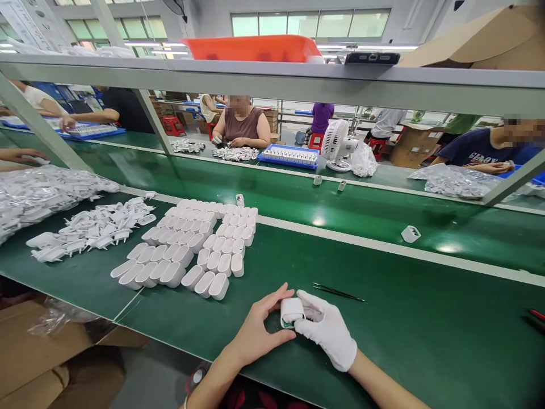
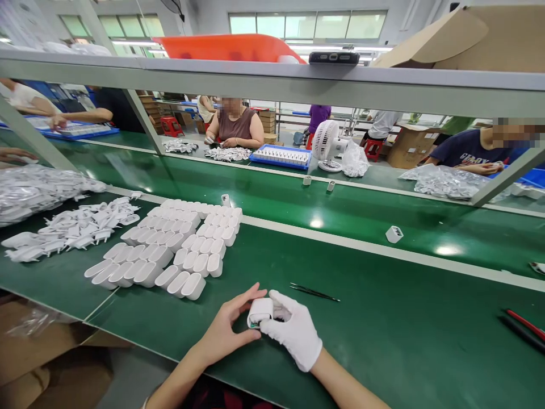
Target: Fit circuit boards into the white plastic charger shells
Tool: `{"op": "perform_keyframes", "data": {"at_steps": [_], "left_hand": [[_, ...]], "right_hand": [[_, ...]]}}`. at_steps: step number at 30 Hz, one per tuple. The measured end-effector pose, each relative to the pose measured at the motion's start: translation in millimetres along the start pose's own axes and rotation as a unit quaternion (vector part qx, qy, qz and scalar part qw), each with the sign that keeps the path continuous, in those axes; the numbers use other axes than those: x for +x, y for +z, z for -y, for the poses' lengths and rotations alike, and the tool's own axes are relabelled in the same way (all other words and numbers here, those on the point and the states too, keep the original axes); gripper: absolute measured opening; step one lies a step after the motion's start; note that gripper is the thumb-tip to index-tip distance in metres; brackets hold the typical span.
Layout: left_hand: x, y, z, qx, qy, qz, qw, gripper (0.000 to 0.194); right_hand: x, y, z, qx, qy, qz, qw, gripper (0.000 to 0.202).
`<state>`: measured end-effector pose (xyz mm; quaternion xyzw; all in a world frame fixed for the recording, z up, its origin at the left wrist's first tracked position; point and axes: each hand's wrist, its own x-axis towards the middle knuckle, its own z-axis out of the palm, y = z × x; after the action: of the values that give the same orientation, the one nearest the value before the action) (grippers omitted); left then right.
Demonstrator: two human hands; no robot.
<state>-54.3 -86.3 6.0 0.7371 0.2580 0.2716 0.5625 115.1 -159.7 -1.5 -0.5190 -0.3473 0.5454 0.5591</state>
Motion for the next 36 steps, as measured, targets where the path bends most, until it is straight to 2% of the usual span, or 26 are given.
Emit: {"op": "perform_keyframes", "data": {"at_steps": [2, 4, 7, 10, 13, 16, 20, 23, 26, 30, 33, 36], "left_hand": [[1, -1.2, 1, -0.001, -0.002, -0.007, 1.0, 0.057], [3, -1.0, 4, 0.006, 0.014, -0.027, 1.0, 0.047], [6, 2.1, 7, -0.001, 0.04, -0.073, 0.996, 0.051], [6, 6.2, 8, 0.059, 0.067, -0.097, 0.991, 0.059], [5, 8.5, 7, 0.145, 0.108, -0.096, 0.979, 0.056], [4, 8.1, 6, 0.189, 0.124, -0.102, 0.969, 0.046], [3, 5.6, 8, 0.23, 0.16, -0.101, 0.955, 0.043], [2, 4.9, 8, 0.264, 0.184, -0.114, 0.94, 0.04], [1, 5.6, 8, 0.288, 0.204, -0.128, 0.927, 0.04], [1, 7.3, 9, 0.3, 0.226, -0.117, 0.919, 0.046], [1, 7.2, 9, 0.297, 0.225, -0.107, 0.922, 0.046], [2, 4.5, 9, 0.279, 0.209, -0.121, 0.929, 0.044]], "right_hand": [[1, -1, -3, 0.016, -0.022, -0.009, 1.0, 0.074], [1, -1, -4, 0.031, -0.051, -0.007, 0.998, 0.074], [-2, 4, -4, 0.024, -0.099, -0.01, 0.995, 0.066], [-9, 11, -2, -0.077, -0.183, -0.036, 0.979, 0.044], [-14, 14, 2, -0.199, -0.25, -0.033, 0.947, 0.029], [-16, 11, 4, -0.276, -0.309, -0.032, 0.91, 0.03], [-14, 5, 4, -0.396, -0.407, -0.029, 0.823, 0.039], [-13, 7, 7, -0.453, -0.406, -0.048, 0.792, 0.039], [-13, 12, 10, -0.481, -0.383, -0.085, 0.784, 0.031], [-12, 17, 10, -0.5, -0.385, -0.115, 0.767, 0.023], [-11, 15, 12, -0.488, -0.39, -0.108, 0.774, 0.016], [-13, 9, 17, -0.452, -0.404, -0.099, 0.789, 0.016]]}}
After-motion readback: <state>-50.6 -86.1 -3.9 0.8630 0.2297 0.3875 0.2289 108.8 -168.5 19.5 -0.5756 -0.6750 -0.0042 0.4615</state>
